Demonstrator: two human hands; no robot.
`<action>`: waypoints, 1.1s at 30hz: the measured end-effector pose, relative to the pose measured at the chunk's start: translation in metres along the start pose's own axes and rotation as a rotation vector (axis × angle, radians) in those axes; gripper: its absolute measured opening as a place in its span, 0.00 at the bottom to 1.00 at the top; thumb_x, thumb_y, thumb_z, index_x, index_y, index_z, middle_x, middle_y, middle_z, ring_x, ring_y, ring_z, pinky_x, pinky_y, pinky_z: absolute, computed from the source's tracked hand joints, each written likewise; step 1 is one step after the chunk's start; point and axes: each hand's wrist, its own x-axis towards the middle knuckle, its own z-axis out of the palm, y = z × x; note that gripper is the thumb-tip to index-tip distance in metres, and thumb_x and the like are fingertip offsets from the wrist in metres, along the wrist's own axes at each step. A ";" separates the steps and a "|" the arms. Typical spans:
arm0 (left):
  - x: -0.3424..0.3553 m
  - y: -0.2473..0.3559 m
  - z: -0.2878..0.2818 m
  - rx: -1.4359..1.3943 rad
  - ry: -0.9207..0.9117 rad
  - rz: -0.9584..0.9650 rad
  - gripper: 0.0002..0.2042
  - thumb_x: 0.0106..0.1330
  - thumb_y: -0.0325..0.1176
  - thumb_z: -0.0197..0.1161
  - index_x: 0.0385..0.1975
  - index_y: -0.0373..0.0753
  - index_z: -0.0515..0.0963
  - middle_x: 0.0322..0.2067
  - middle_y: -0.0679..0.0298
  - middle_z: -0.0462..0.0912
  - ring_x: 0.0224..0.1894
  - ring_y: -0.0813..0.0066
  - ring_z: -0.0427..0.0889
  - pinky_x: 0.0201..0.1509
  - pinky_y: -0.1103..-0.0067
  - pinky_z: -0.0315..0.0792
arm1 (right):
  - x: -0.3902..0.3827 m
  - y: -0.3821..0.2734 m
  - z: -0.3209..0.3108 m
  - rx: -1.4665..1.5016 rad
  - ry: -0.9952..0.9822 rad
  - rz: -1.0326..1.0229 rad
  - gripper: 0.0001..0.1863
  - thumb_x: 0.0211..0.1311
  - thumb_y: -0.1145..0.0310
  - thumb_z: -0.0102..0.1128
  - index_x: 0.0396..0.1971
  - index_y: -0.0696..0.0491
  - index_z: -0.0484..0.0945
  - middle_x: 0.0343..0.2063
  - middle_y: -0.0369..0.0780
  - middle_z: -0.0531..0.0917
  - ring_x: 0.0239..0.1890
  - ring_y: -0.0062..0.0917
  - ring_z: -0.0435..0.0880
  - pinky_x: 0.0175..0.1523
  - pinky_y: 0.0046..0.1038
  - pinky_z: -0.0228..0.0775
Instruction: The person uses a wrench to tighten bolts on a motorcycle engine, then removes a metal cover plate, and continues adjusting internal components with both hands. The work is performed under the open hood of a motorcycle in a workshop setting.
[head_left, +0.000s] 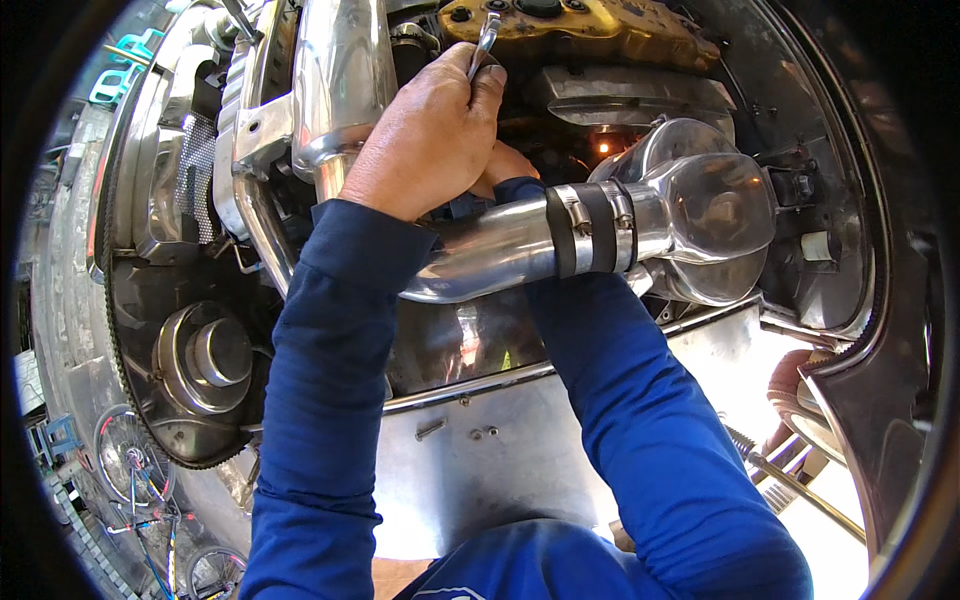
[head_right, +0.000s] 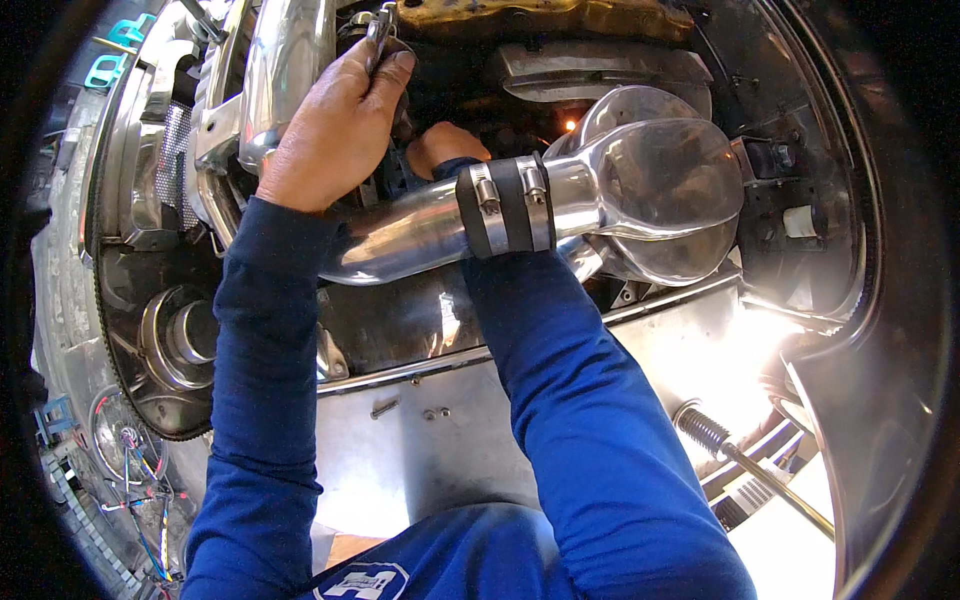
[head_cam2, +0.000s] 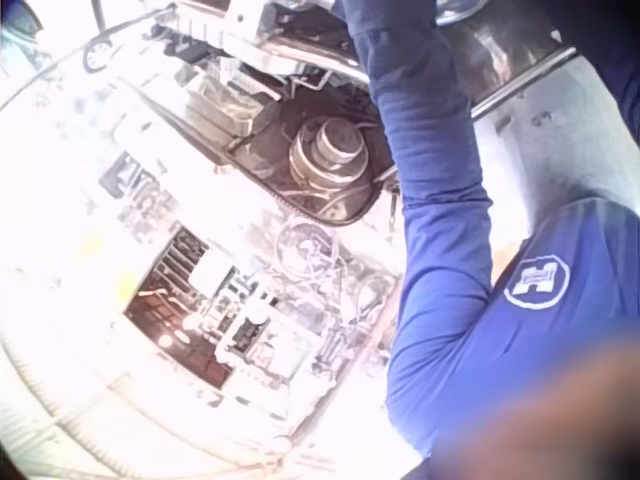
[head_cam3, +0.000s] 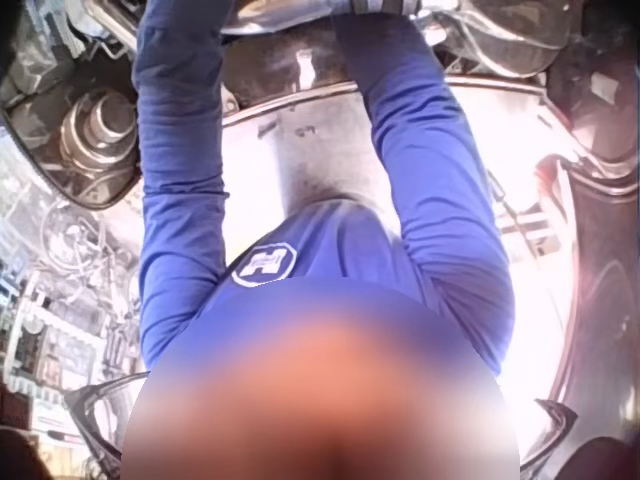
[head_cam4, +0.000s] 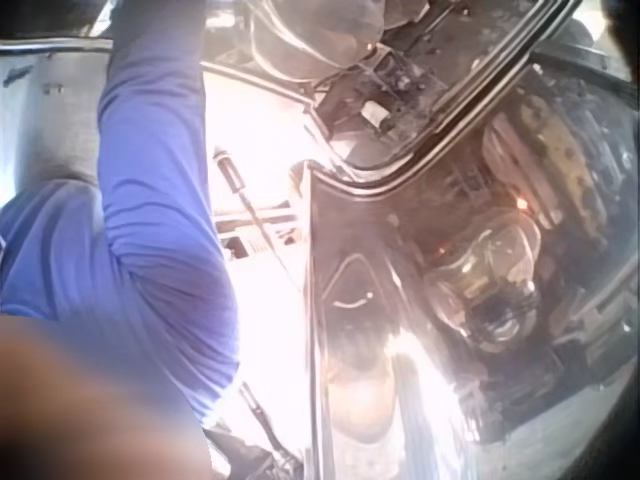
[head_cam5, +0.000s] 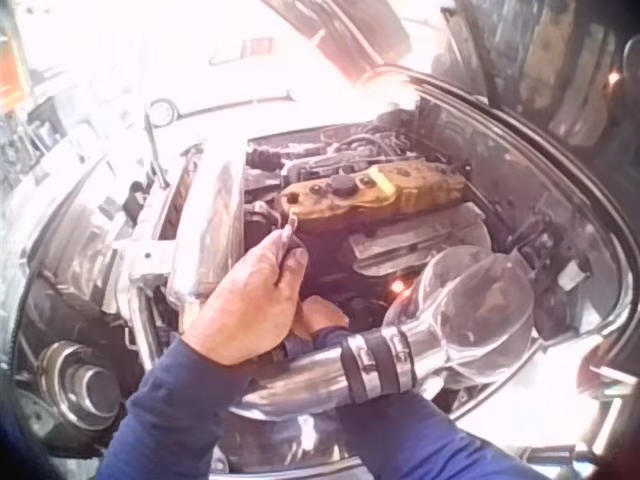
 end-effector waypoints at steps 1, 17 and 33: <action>-0.001 -0.001 0.001 0.008 0.017 0.007 0.17 0.80 0.42 0.52 0.51 0.32 0.75 0.38 0.42 0.82 0.45 0.38 0.80 0.50 0.58 0.72 | 0.004 0.002 0.001 0.019 -0.048 -0.018 0.28 0.61 0.45 0.61 0.54 0.49 0.84 0.54 0.52 0.85 0.58 0.45 0.84 0.60 0.40 0.75; -0.002 0.002 -0.001 -0.005 -0.001 -0.033 0.17 0.80 0.42 0.52 0.51 0.32 0.76 0.37 0.43 0.81 0.43 0.41 0.80 0.50 0.60 0.73 | -0.014 -0.008 -0.004 -0.111 -0.011 0.032 0.33 0.60 0.39 0.62 0.57 0.47 0.83 0.55 0.52 0.84 0.58 0.46 0.84 0.59 0.41 0.75; 0.001 0.002 -0.002 0.004 0.013 0.032 0.17 0.80 0.42 0.53 0.49 0.31 0.75 0.35 0.45 0.80 0.40 0.44 0.80 0.48 0.61 0.73 | -0.021 -0.007 -0.003 -0.128 0.001 0.016 0.33 0.58 0.37 0.61 0.55 0.47 0.84 0.52 0.51 0.86 0.56 0.47 0.85 0.58 0.44 0.76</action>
